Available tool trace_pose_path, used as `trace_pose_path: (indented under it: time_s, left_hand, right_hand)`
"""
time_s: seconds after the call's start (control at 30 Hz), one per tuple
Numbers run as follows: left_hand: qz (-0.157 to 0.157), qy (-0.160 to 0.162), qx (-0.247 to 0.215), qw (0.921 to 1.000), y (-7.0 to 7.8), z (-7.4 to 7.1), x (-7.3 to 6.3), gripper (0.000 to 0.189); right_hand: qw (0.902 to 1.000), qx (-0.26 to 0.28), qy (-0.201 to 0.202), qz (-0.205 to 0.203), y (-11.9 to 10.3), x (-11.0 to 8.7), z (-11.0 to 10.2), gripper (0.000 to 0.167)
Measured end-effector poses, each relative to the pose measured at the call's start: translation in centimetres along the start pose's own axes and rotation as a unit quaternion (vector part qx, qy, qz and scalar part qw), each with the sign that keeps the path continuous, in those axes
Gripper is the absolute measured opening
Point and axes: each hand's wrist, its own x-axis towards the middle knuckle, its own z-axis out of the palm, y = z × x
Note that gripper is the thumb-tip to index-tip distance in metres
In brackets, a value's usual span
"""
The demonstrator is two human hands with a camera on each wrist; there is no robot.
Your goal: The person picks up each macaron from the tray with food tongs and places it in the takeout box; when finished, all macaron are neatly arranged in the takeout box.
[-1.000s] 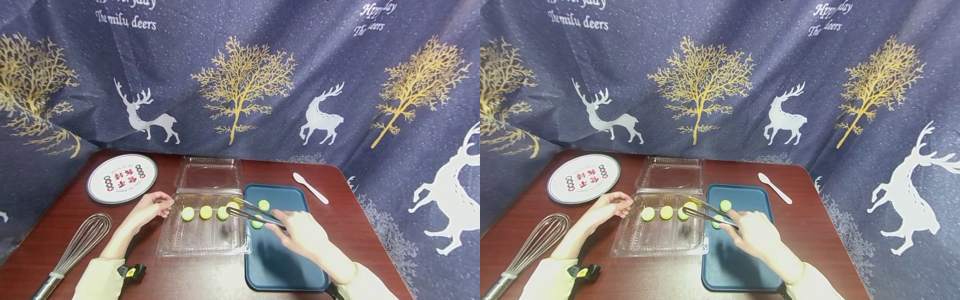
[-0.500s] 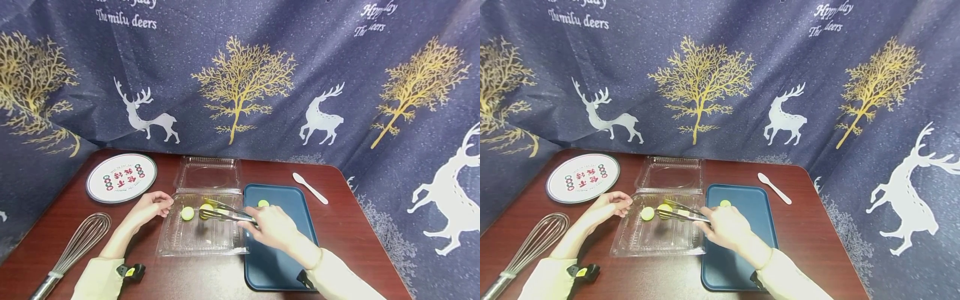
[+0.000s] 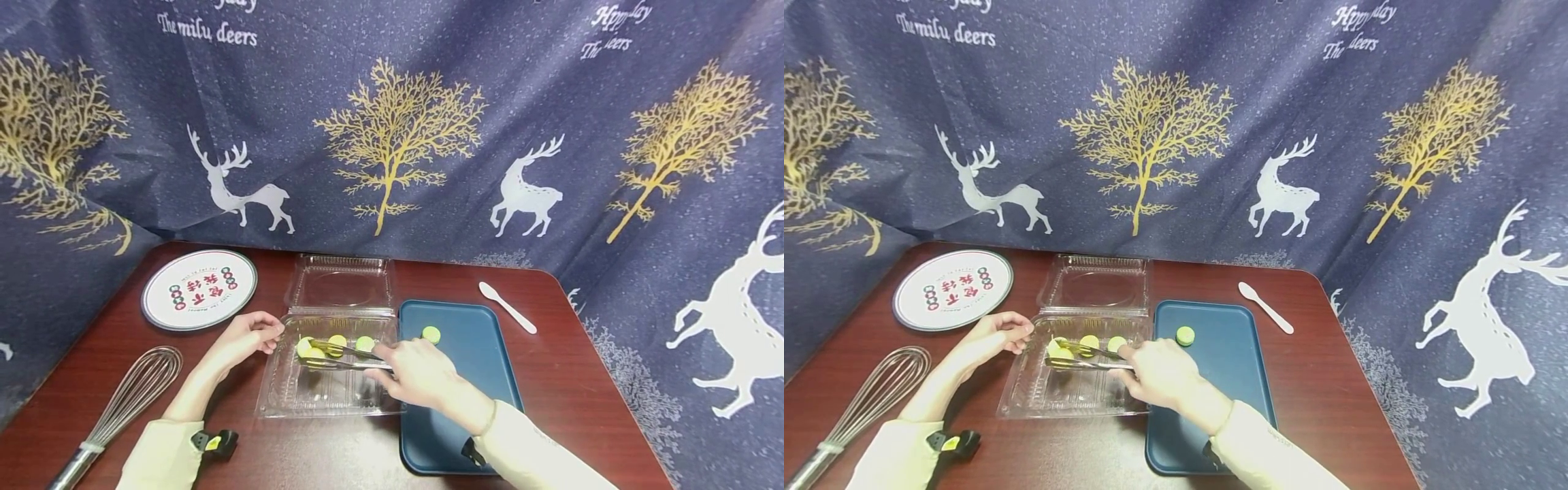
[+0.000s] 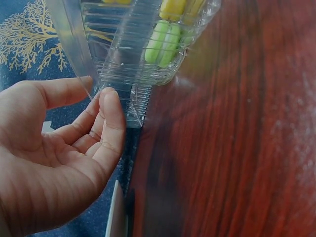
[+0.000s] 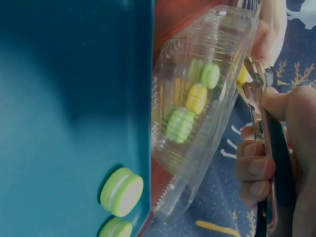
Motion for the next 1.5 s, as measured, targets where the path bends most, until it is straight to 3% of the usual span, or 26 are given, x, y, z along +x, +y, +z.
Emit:
trace_pose_path:
  time_s: [0.53, 0.77, 1.03, 1.5]
  left_hand:
    - [0.004, -0.003, -0.002, 1.0000, 0.3, 0.0, -0.2, 0.025]
    - [0.001, -0.003, -0.006, 1.0000, 0.3, 0.0, -0.1, 0.025]
    - [-0.002, -0.003, -0.004, 1.0000, 0.4, 0.0, -0.1, 0.026]
    - [-0.007, -0.002, -0.004, 1.0000, 0.2, 0.0, 0.0, 0.027]
  right_hand:
    - [0.9992, -0.011, -0.032, -0.019, -0.9, 0.7, 1.3, 0.033]
    - [0.9981, -0.012, -0.059, -0.009, -1.3, 1.0, 1.5, 0.035]
    - [0.9978, -0.038, -0.048, -0.024, -1.5, 1.1, 2.1, 0.036]
    - [0.9978, -0.031, -0.049, -0.031, -1.5, 1.1, 2.5, 0.035]
